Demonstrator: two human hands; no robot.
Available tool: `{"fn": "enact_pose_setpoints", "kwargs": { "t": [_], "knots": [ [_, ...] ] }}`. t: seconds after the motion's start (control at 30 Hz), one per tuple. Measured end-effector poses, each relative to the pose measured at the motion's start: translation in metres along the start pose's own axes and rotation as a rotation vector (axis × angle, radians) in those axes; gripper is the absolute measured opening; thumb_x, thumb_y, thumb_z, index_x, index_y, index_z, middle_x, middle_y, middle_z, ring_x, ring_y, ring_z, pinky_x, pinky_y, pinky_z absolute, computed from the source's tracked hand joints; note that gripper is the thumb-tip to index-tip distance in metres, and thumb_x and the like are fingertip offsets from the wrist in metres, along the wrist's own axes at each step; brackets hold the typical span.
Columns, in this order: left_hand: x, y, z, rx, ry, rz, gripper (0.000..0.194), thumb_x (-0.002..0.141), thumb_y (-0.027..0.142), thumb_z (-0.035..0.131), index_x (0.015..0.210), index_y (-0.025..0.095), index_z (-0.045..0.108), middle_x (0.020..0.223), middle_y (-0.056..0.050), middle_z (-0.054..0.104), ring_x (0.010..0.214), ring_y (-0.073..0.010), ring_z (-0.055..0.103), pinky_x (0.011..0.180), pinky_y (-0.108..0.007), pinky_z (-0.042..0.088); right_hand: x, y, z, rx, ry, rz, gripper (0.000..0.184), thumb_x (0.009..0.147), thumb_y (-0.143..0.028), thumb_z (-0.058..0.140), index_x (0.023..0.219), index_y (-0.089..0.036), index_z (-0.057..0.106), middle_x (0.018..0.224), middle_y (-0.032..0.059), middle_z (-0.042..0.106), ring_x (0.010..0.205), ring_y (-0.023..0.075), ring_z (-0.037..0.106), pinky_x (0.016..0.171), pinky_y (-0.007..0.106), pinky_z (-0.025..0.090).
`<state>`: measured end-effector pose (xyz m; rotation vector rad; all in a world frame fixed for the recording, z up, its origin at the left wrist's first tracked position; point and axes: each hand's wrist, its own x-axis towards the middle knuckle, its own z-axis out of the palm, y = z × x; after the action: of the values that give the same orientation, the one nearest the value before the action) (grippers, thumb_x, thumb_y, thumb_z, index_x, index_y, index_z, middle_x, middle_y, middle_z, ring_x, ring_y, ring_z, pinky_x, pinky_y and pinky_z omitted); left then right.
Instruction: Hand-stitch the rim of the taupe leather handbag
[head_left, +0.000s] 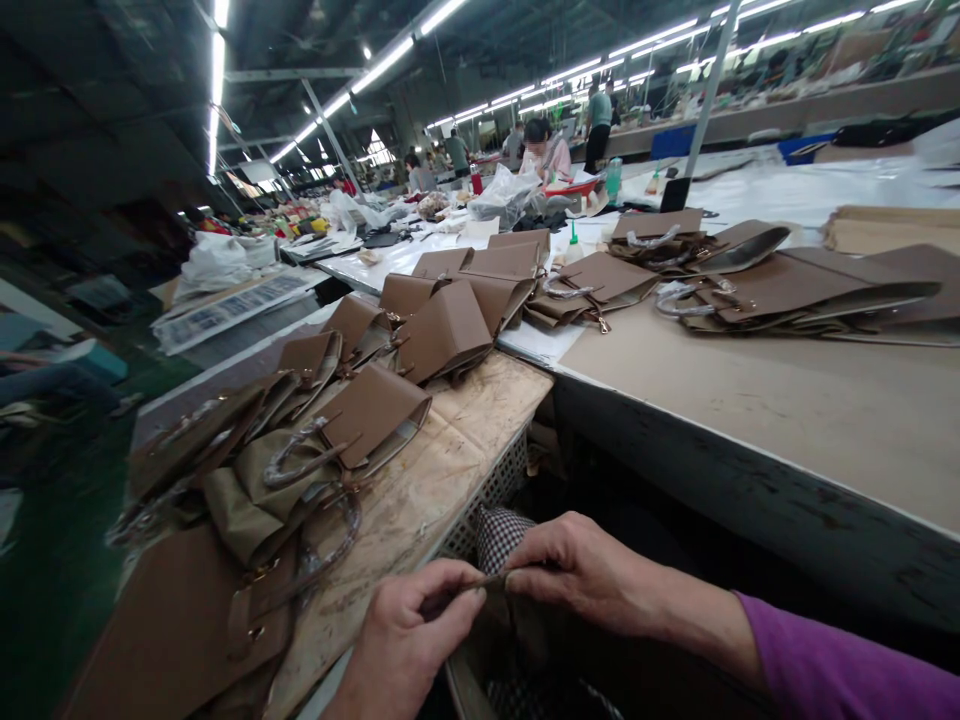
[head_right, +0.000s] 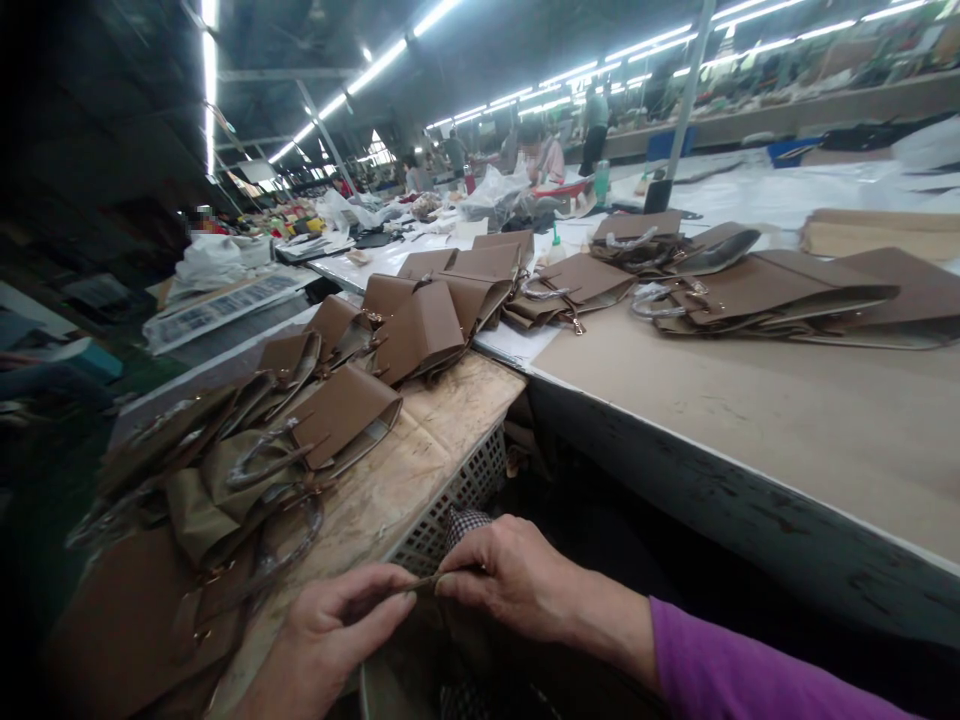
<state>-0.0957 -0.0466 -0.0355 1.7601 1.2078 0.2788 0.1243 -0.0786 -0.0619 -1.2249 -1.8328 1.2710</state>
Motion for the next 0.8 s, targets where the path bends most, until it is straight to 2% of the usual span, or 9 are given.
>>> {"fn": "enact_pose_setpoints", "kwargs": {
  "t": [0.13,0.3,0.47,0.57,0.7,0.8],
  "knots": [
    [-0.002,0.008,0.003,0.14,0.067,0.031,0.022,0.083,0.037,0.058,0.077,0.021,0.071,0.067,0.001,0.066,0.062,-0.0151,0.061,0.055,-0.018,0.043,0.004,-0.001,0.012,-0.133,0.076,0.011,0.02,0.084,-0.024,0.055,0.079,-0.016,0.073,0.063,-0.0016,0.061,0.057,0.009,0.05,0.054,0.018,0.032],
    [-0.002,0.02,0.008,0.29,0.14,0.09,0.017,0.081,0.029,0.059,0.077,0.022,0.073,0.069,0.002,0.069,0.065,-0.0159,0.064,0.061,-0.019,0.045,0.005,-0.002,0.018,-0.268,0.145,0.011,0.016,0.077,-0.02,0.057,0.068,-0.016,0.069,0.057,-0.0029,0.055,0.052,0.0078,0.041,0.053,0.02,0.029],
    [-0.002,0.022,0.002,0.194,0.014,0.019,0.025,0.084,0.03,0.054,0.086,0.024,0.078,0.07,0.002,0.072,0.068,-0.0177,0.066,0.057,-0.019,0.046,0.001,0.0,0.008,-0.179,0.04,-0.033,0.023,0.084,-0.02,0.052,0.069,-0.015,0.069,0.055,-0.0051,0.044,0.052,0.0075,0.035,0.05,0.019,0.028],
    [-0.004,0.024,-0.003,0.189,-0.008,0.008,0.028,0.084,0.028,0.052,0.094,0.026,0.078,0.076,0.003,0.075,0.074,-0.018,0.068,0.062,-0.019,0.047,-0.004,-0.003,0.002,-0.125,-0.002,-0.037,0.025,0.087,-0.021,0.049,0.076,-0.015,0.071,0.056,-0.0056,0.039,0.053,0.0079,0.036,0.05,0.019,0.028],
    [-0.008,0.025,-0.004,0.218,-0.011,0.028,0.03,0.087,0.027,0.049,0.1,0.027,0.076,0.082,0.004,0.076,0.077,-0.0172,0.069,0.065,-0.019,0.048,-0.014,-0.009,-0.006,-0.052,-0.063,-0.025,0.028,0.087,-0.017,0.046,0.095,-0.016,0.072,0.065,-0.0035,0.053,0.058,0.01,0.044,0.055,0.019,0.035],
    [-0.011,0.021,-0.003,0.144,-0.005,0.034,0.028,0.087,0.029,0.051,0.103,0.026,0.074,0.098,0.002,0.076,0.091,-0.0187,0.069,0.079,-0.021,0.051,-0.023,-0.012,-0.011,-0.004,-0.083,-0.029,0.036,0.082,-0.011,0.045,0.109,-0.017,0.068,0.087,0.001,0.067,0.073,0.0139,0.057,0.067,0.022,0.042]
  ]
}}
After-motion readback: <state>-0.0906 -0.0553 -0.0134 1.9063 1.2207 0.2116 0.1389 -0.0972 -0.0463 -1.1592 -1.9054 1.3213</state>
